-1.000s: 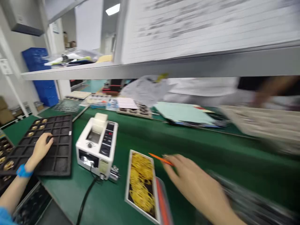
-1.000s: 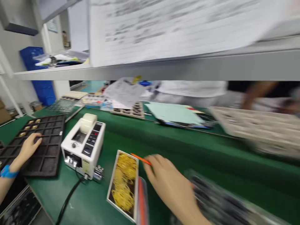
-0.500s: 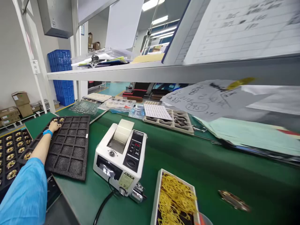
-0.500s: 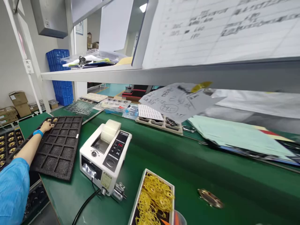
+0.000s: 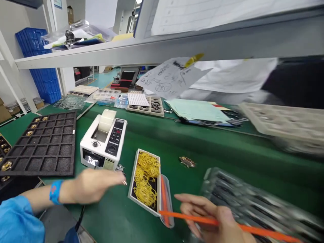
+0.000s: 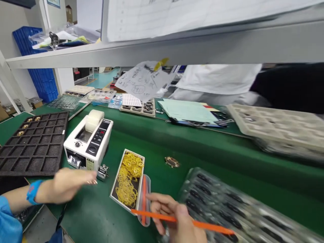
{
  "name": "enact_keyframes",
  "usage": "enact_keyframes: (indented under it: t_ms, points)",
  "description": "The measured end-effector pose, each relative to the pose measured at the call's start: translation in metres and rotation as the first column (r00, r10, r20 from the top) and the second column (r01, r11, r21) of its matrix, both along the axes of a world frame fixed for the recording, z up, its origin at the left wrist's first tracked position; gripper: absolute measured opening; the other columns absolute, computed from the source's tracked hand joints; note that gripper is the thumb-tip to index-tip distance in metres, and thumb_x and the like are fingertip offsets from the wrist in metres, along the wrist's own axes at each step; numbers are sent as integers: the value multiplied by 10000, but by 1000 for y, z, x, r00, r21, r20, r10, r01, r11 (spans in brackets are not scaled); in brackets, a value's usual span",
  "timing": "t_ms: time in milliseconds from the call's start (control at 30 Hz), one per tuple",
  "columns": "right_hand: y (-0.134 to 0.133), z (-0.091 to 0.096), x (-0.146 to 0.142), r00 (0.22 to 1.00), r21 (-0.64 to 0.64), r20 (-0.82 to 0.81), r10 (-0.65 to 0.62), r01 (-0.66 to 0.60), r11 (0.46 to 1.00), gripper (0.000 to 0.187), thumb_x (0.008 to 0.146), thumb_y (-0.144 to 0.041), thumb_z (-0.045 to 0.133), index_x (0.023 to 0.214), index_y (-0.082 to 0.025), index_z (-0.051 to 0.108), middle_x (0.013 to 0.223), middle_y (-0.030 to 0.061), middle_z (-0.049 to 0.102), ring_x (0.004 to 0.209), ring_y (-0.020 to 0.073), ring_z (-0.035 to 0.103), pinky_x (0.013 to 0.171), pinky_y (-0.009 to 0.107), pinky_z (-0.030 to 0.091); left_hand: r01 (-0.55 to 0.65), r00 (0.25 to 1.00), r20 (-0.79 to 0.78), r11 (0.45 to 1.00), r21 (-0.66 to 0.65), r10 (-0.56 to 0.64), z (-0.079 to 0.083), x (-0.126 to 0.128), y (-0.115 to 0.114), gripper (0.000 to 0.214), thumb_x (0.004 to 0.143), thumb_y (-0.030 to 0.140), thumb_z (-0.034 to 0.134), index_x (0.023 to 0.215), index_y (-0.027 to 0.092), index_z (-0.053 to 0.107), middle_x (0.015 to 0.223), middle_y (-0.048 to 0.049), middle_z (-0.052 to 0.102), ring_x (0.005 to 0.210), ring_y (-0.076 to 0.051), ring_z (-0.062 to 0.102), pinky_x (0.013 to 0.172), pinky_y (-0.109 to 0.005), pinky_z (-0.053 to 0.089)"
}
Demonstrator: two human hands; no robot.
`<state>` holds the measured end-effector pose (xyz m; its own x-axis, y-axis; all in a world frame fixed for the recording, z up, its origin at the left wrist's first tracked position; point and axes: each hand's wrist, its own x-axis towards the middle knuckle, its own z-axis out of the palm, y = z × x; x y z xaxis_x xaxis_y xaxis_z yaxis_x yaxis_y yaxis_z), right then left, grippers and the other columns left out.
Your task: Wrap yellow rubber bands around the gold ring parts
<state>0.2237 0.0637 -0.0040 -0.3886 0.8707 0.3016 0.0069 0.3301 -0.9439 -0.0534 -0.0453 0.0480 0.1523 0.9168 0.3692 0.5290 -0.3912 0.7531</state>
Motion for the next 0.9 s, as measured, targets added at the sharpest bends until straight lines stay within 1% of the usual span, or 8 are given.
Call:
enact_keyframes:
  t_ms: [100, 167, 233, 333, 633, 767, 833, 900]
  points:
    - [-19, 22, -16, 978, 59, -195, -74, 87, 994, 409, 985, -453, 401, 849, -235, 720, 546, 25, 629, 419, 159, 575, 368, 253, 492, 164, 918, 394, 937, -309, -30, -19, 53, 9, 321, 936, 319, 471, 1144, 205, 686, 1112, -106, 712, 920, -214, 705, 826, -355, 599]
    - [-28, 28, -21, 978, 139, -187, -87, 114, 984, 307, 962, -415, 495, 842, -247, 723, 625, 26, 666, 489, 151, 610, 423, 239, 522, 235, 779, 617, 859, -454, 113, -28, 67, 23, 295, 891, 389, 558, 1058, 183, 688, 1070, -89, 682, 880, -201, 699, 813, -371, 607]
    - [-33, 26, -22, 988, 172, -128, -85, 106, 979, 224, 938, -370, 561, 828, -247, 713, 688, 27, 688, 552, 153, 645, 478, 231, 549, 275, 653, 716, 804, -528, 247, -33, 70, 36, 288, 842, 417, 629, 992, 173, 659, 1019, -63, 647, 849, -191, 700, 839, -401, 598]
    - [-40, 15, -23, 996, 176, -58, -73, 82, 981, 161, 924, -331, 590, 835, -239, 688, 723, 23, 706, 612, 159, 686, 539, 225, 577, 271, 559, 764, 800, -536, 322, -35, 67, 43, 278, 821, 407, 664, 977, 183, 613, 968, -41, 633, 870, -195, 699, 875, -429, 577]
    - [-55, 4, -41, 996, 142, -52, -69, 76, 987, 135, 932, -253, 561, 905, -238, 692, 786, 35, 734, 647, 167, 714, 613, 243, 618, 389, 491, 832, 790, -474, 257, -34, 61, 33, 367, 861, 379, 642, 1195, 229, 626, 1134, -86, 694, 1097, -267, 659, 1019, -480, 475]
    - [-53, 4, -35, 999, 244, 25, -42, 34, 969, 178, 926, -163, 527, 931, -235, 690, 818, 48, 742, 692, 181, 722, 646, 270, 625, 428, 485, 844, 779, -459, 230, -31, 60, 32, 332, 881, 355, 623, 1193, 247, 649, 1223, -83, 674, 1143, -280, 639, 1024, -471, 469]
    - [-50, -2, -29, 995, 401, 104, 12, -53, 915, 243, 913, -101, 505, 992, -230, 696, 887, 69, 747, 778, 191, 731, 699, 282, 626, 430, 483, 842, 773, -467, 240, -29, 59, 32, 338, 883, 355, 620, 1199, 237, 646, 1197, -94, 691, 1136, -281, 645, 1005, -452, 479]
    - [-47, -10, -23, 981, 591, 187, 46, -149, 793, 343, 901, -51, 486, 1129, -223, 676, 997, 87, 745, 909, 201, 723, 787, 304, 620, 426, 478, 840, 768, -478, 257, -28, 59, 33, 353, 881, 359, 623, 1205, 220, 639, 1143, -107, 716, 1100, -278, 666, 990, -439, 484]
